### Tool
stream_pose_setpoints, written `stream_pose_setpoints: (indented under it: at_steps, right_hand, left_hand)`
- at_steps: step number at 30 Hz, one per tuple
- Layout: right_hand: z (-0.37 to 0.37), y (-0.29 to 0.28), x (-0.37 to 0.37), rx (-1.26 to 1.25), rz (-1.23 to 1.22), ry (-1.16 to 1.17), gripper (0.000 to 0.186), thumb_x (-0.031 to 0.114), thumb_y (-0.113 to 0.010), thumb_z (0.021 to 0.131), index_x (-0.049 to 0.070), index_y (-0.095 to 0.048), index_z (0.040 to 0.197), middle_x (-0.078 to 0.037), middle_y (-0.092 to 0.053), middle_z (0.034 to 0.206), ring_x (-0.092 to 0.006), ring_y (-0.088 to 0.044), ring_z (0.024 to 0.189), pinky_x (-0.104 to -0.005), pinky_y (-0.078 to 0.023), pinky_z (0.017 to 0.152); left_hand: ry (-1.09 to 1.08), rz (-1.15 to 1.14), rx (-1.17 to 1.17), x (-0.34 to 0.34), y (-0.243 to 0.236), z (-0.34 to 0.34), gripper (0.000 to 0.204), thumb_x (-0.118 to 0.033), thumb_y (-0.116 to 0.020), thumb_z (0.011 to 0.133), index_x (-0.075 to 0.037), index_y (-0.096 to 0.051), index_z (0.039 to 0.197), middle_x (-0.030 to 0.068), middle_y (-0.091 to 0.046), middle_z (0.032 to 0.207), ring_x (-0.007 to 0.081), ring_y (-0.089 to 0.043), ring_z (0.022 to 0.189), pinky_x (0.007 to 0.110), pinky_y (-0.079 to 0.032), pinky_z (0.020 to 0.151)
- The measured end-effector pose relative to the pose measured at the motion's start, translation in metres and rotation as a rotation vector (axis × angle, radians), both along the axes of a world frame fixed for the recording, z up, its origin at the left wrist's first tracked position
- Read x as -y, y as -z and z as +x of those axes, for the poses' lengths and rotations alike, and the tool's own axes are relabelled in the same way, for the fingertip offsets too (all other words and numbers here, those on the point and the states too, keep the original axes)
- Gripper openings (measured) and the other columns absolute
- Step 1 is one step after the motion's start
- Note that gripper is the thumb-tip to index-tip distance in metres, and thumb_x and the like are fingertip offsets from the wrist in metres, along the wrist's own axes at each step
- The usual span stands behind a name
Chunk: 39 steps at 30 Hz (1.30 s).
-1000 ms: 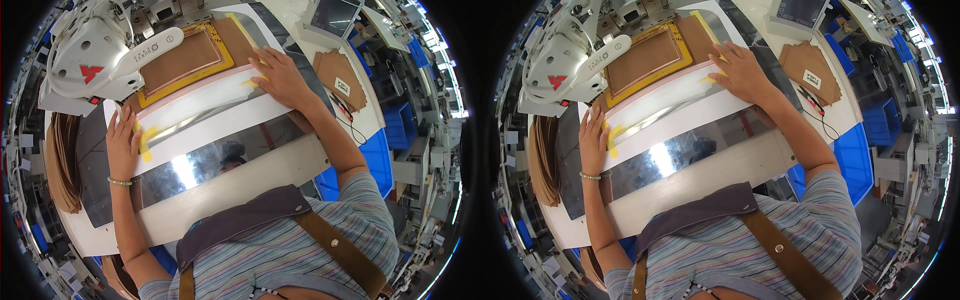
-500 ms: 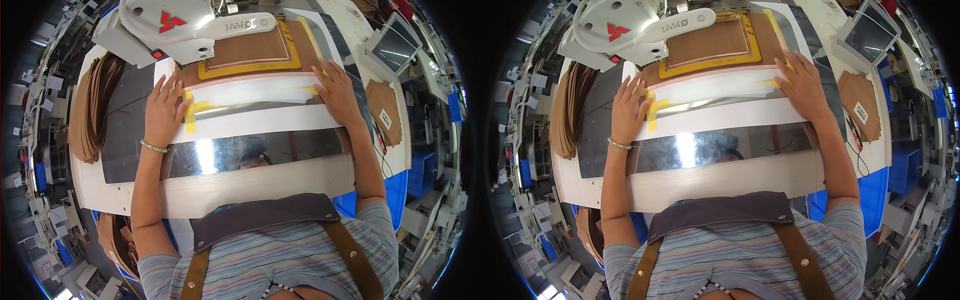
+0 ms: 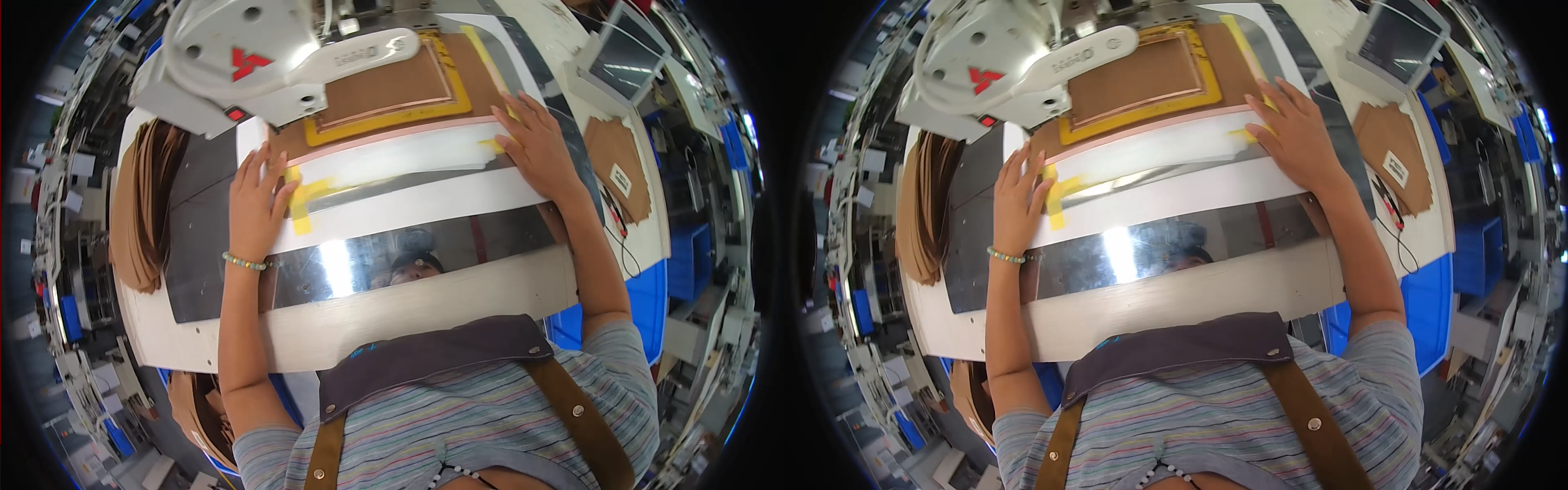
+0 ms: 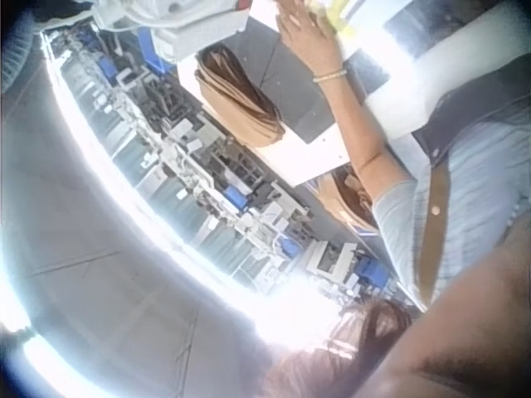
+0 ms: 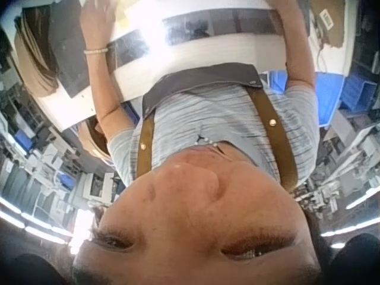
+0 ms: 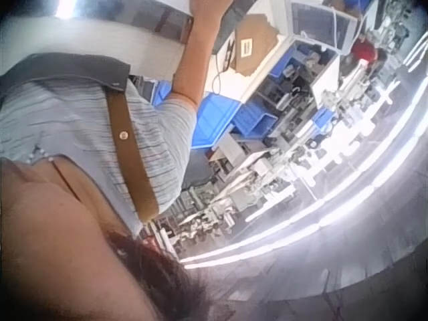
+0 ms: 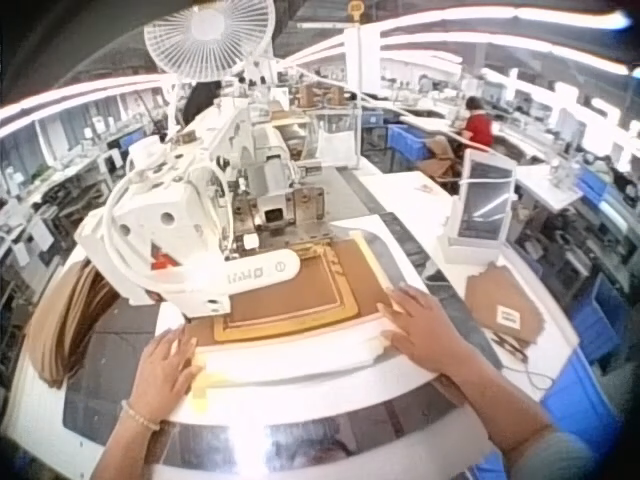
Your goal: Sewing brand labels onto leather panels using an industrial sewing machine.
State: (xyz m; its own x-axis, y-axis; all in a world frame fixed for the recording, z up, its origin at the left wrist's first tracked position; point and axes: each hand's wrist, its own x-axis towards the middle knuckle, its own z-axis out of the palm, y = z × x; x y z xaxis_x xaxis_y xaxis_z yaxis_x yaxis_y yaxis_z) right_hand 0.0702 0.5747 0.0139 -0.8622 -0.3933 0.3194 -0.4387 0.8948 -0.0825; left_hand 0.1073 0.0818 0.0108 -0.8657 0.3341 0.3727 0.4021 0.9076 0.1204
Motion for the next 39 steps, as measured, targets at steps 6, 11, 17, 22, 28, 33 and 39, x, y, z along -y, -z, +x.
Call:
stream_pose_setpoints:
  at_steps: [6,11,17,22,28,33,39]
  right_hand:
    - [-0.003,0.005,0.005,-0.055,-0.007,-0.046,0.051,0.043,-0.059,0.109,0.01,-0.066,0.146,-0.013,-0.053,0.16,-0.0347,-0.04,0.154,-0.0491,-0.033,0.124]
    - [0.0,0.007,0.0,-0.051,-0.044,-0.052,0.052,0.045,-0.056,0.11,0.01,-0.066,0.146,-0.014,-0.053,0.16,-0.0337,-0.039,0.155,-0.0491,-0.032,0.125]
    - [-0.001,0.016,-0.003,-0.116,-0.026,-0.003,0.052,0.047,-0.058,0.108,0.01,-0.068,0.143,-0.013,-0.056,0.158,-0.0326,-0.042,0.153,-0.0484,-0.034,0.123]
    - [-0.014,-0.004,-0.024,-0.158,0.045,0.01,0.047,0.039,-0.065,0.105,0.009,-0.069,0.141,-0.01,-0.058,0.157,-0.0314,-0.048,0.148,-0.0456,-0.039,0.121]
    - [0.033,-0.074,-0.149,-0.085,-0.271,0.605,0.029,0.033,-0.066,0.1,0.011,-0.08,0.113,-0.011,-0.079,0.116,-0.0354,-0.073,0.106,-0.0477,-0.055,0.092]
    - [0.054,-0.022,-0.207,0.376,-0.34,0.721,0.02,0.021,-0.073,0.093,0.002,-0.074,0.095,-0.01,-0.073,0.092,-0.0269,-0.069,0.087,-0.0369,-0.052,0.082]
    - [0.033,-0.053,-0.185,0.007,-0.588,0.426,0.015,0.02,-0.071,0.099,0.004,-0.07,0.099,-0.005,-0.067,0.089,-0.0136,-0.057,0.08,-0.0322,-0.048,0.073]
  left_hand:
    - [-0.036,-0.063,0.004,0.0,-0.006,0.006,0.044,-0.027,-0.066,0.104,-0.008,-0.068,0.144,0.0173,-0.056,0.158,0.0411,-0.051,0.145,0.05,-0.042,0.118]
    - [-0.022,-0.053,0.027,-0.006,-0.008,0.005,0.044,-0.025,-0.065,0.104,-0.007,-0.068,0.144,0.0165,-0.057,0.159,0.0406,-0.052,0.145,0.049,-0.04,0.121]
    - [0.006,-0.051,0.056,-0.013,-0.009,0.001,0.043,-0.022,-0.062,0.107,-0.006,-0.066,0.147,0.0153,-0.055,0.16,0.0384,-0.053,0.145,0.049,-0.04,0.12]
    - [0.023,-0.064,0.048,0.007,-0.002,0.004,0.044,-0.019,-0.06,0.108,-0.005,-0.063,0.15,0.016,-0.055,0.16,0.0378,-0.053,0.145,0.049,-0.042,0.119]
    - [0.041,-0.043,0.058,0.0,0.001,-0.003,0.046,-0.02,-0.058,0.11,-0.007,-0.059,0.154,0.0158,-0.054,0.161,0.0373,-0.053,0.144,0.049,-0.041,0.12]
    - [0.038,-0.076,0.047,0.002,-0.006,0.001,0.045,-0.017,-0.058,0.109,-0.006,-0.06,0.153,0.0154,-0.054,0.161,0.0369,-0.053,0.144,0.048,-0.042,0.12]
    - [0.037,0.143,0.136,0.014,-0.032,0.001,0.044,-0.013,-0.066,0.104,-0.006,-0.065,0.147,0.0156,-0.059,0.156,0.0372,-0.057,0.14,0.046,-0.045,0.117]
